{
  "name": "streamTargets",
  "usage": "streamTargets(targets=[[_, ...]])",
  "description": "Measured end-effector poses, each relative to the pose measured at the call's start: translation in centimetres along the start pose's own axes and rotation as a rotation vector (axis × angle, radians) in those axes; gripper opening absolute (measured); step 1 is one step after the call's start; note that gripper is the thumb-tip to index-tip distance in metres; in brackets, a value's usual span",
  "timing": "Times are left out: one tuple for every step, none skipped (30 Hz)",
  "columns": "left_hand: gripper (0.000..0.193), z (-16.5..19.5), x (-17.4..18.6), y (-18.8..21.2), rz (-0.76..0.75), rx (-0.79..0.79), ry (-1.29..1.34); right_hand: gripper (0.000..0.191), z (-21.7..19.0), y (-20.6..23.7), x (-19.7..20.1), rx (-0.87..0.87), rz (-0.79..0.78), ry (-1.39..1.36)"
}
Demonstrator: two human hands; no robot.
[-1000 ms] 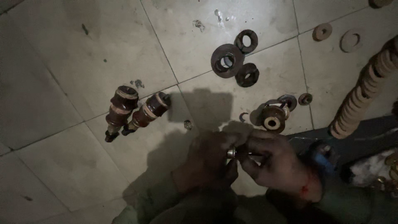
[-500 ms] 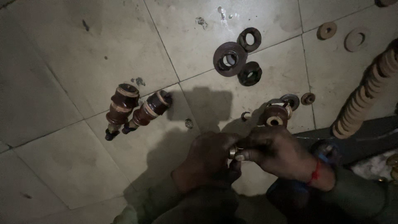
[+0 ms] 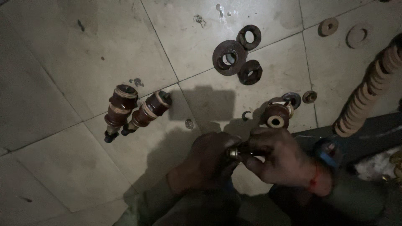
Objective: The person assembles mechanical components on a tiled floor, inserting a metal rod into a cylindrical housing and adding washers and rings. The person handles multiple similar assemblies, picking up parts and fitting them together by hand.
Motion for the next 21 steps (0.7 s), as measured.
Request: streamTargets(targets=[[0.038, 0.1, -0.2, -0.2, -0.039, 0.013, -0.033, 0.024, -0.4, 0.0, 0.1, 0.053, 0.054, -0.049], [0.036, 0.1, -0.4, -0.4, -0.078, 0.028, -0.066, 0.025, -0.9, 0.1, 0.2, 0.106, 0.106, -0.1], [0.034, 0.2, -0.6, -0.6, -0.117, 0.043, -0.099, 0.026, -1.3, 0.2, 0.3, 0.159, 0.158, -0.151], [0.031, 0.5, -0.6, -0.8, -0.111, 0.044, -0.148, 0.026, -1.4, 0.3, 0.3, 0.158, 0.195, -0.087], [0.028, 0.8, -0.7, -0.9, -0.106, 0.045, -0.197, 0.025, -1.5, 0.4, 0.2, 0.156, 0.234, -0.024], [0.025, 1.0, -0.8, -1.0, -0.103, 0.046, -0.244, 0.025, -1.6, 0.4, 0.2, 0.149, 0.272, 0.039], [0.026, 1.1, -0.9, -1.1, -0.107, 0.046, -0.251, 0.024, -1.7, 0.5, 0.0, 0.136, 0.276, 0.022], [0.027, 1.2, -1.0, -1.2, -0.112, 0.044, -0.256, 0.024, -1.6, 0.5, -0.2, 0.121, 0.281, 0.006], [0.029, 1.2, -1.2, -1.3, -0.116, 0.04, -0.261, 0.024, -1.5, 0.5, -0.2, 0.107, 0.287, -0.008], [0.029, 1.2, -1.3, -1.4, -0.114, 0.02, -0.256, 0.021, -1.1, 0.5, -0.4, 0.06, 0.269, 0.011], [0.029, 1.1, -1.3, -1.4, -0.114, 0.002, -0.251, 0.019, -0.7, 0.4, -0.5, 0.012, 0.25, 0.029], [0.029, 1.0, -1.3, -1.3, -0.113, -0.014, -0.246, 0.019, -0.2, 0.5, -0.5, -0.037, 0.229, 0.046], [0.027, 0.6, -1.3, -1.1, -0.138, 0.033, -0.222, 0.017, 0.0, 0.5, -0.7, -0.034, 0.155, -0.06], [0.026, 0.2, -1.3, -0.9, -0.161, 0.079, -0.197, 0.019, 0.2, 0.4, -0.7, -0.031, 0.078, -0.163], [0.024, -0.1, -1.4, -0.6, -0.186, 0.132, -0.168, 0.024, 0.4, 0.5, -0.7, -0.035, -0.004, -0.27], [0.027, 0.0, -0.9, -0.3, -0.131, 0.119, -0.159, 0.023, 0.9, 0.7, -0.7, -0.125, -0.046, -0.307], [0.031, 0.1, -0.3, 0.0, -0.073, 0.095, -0.155, 0.022, 1.4, 0.8, -0.7, -0.206, -0.081, -0.339], [0.034, 0.3, 0.1, 0.0, -0.012, 0.068, -0.154, 0.023, 1.8, 0.8, -0.6, -0.282, -0.116, -0.37], [0.038, 0.4, 0.4, 0.1, 0.027, 0.056, -0.144, 0.025, 1.7, 0.8, -0.4, -0.258, -0.136, -0.326], [0.042, 0.6, 0.6, 0.2, 0.062, 0.047, -0.131, 0.028, 1.6, 0.8, -0.2, -0.239, -0.154, -0.285], [0.046, 0.8, 0.8, 0.1, 0.099, 0.036, -0.118, 0.03, 1.4, 0.8, 0.0, -0.218, -0.172, -0.242]])
Point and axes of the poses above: each hand's wrist, its own y-axis away from the middle knuckle, its own x-axis out of the back of the hand, z = x × y, the point moved 5 cm from there along -y, towards the middle knuckle, and after that the axes turned 11 degrees about z, right-handed, at the moved point
